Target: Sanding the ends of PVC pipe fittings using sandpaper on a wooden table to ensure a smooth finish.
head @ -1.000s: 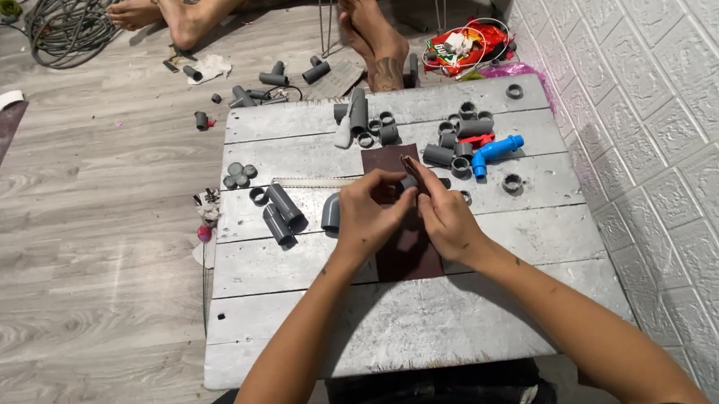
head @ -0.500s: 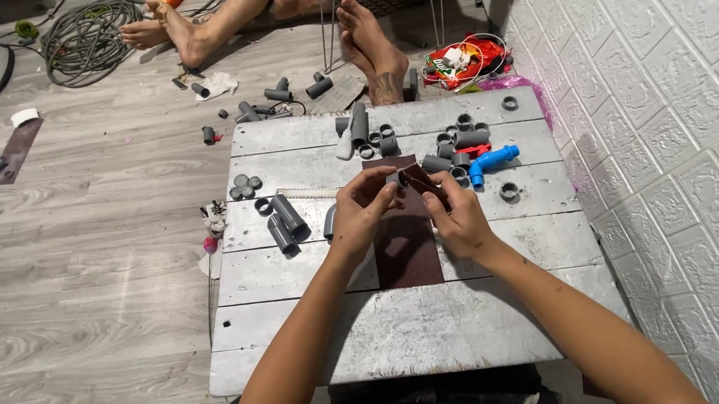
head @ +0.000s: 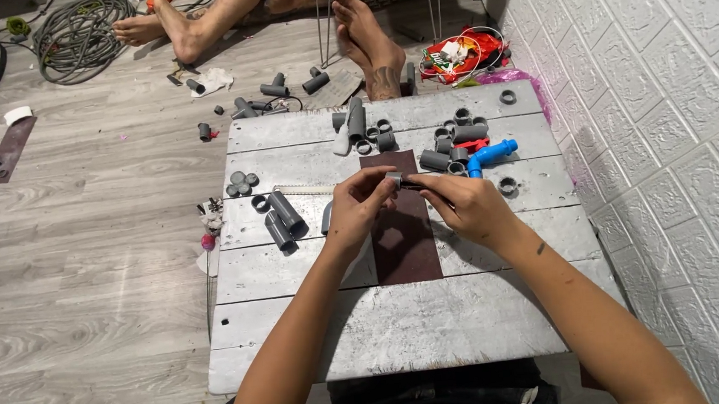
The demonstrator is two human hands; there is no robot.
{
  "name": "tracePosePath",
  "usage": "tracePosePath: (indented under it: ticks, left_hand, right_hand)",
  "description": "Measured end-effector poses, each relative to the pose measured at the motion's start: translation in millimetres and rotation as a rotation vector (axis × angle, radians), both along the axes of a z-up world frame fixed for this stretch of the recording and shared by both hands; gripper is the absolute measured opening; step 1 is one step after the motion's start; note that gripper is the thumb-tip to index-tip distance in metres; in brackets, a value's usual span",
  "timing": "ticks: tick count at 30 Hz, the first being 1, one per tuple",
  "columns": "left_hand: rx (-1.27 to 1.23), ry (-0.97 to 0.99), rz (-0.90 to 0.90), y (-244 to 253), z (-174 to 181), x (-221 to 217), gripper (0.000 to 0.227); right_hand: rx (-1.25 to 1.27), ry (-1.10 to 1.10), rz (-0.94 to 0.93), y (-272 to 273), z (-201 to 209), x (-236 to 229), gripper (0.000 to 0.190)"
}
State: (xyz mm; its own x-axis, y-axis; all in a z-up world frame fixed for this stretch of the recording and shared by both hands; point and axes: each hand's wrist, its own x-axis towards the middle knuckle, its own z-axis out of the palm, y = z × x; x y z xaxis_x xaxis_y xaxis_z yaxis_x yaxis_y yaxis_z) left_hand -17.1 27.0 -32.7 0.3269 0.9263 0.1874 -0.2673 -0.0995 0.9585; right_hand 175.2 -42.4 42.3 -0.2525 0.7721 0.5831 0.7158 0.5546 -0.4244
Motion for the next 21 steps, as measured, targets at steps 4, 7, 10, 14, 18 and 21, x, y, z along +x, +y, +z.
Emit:
tracePosePath:
  ticks: [4, 7, 10, 14, 18, 21]
  left_hand:
    - [-0.067, 0.037, 0.024, -5, 12, -1, 0.033]
    - [-0.11, 0.079, 0.041, -8, 19, -1, 0.033]
    - [-0.195, 0.152, 0.052, -6, 18, 1, 0.038]
    - [-0.306, 0.13, 0.022, -13, 22, 1, 0.04]
    - [-0.37, 0.137, -0.008, -7, 16, 2, 0.044]
    - [-0.364, 0.151, -0.002, -11, 19, 3, 0.046]
  right_hand:
    - [0.037, -0.155, -0.082, 1, -12, 7, 0.028]
    - [-0.013, -0.243, -0.128, 4, -20, 13, 0.03]
    - [0.048, -0.351, -0.135, 7, -23, 18, 0.029]
    - [0.06, -0.466, -0.152, 0, -20, 13, 0.025]
    - [-0.036, -0.534, -0.184, 0, -28, 16, 0.031]
    - [-0.093, -0.518, -0.143, -7, -19, 11, 0.033]
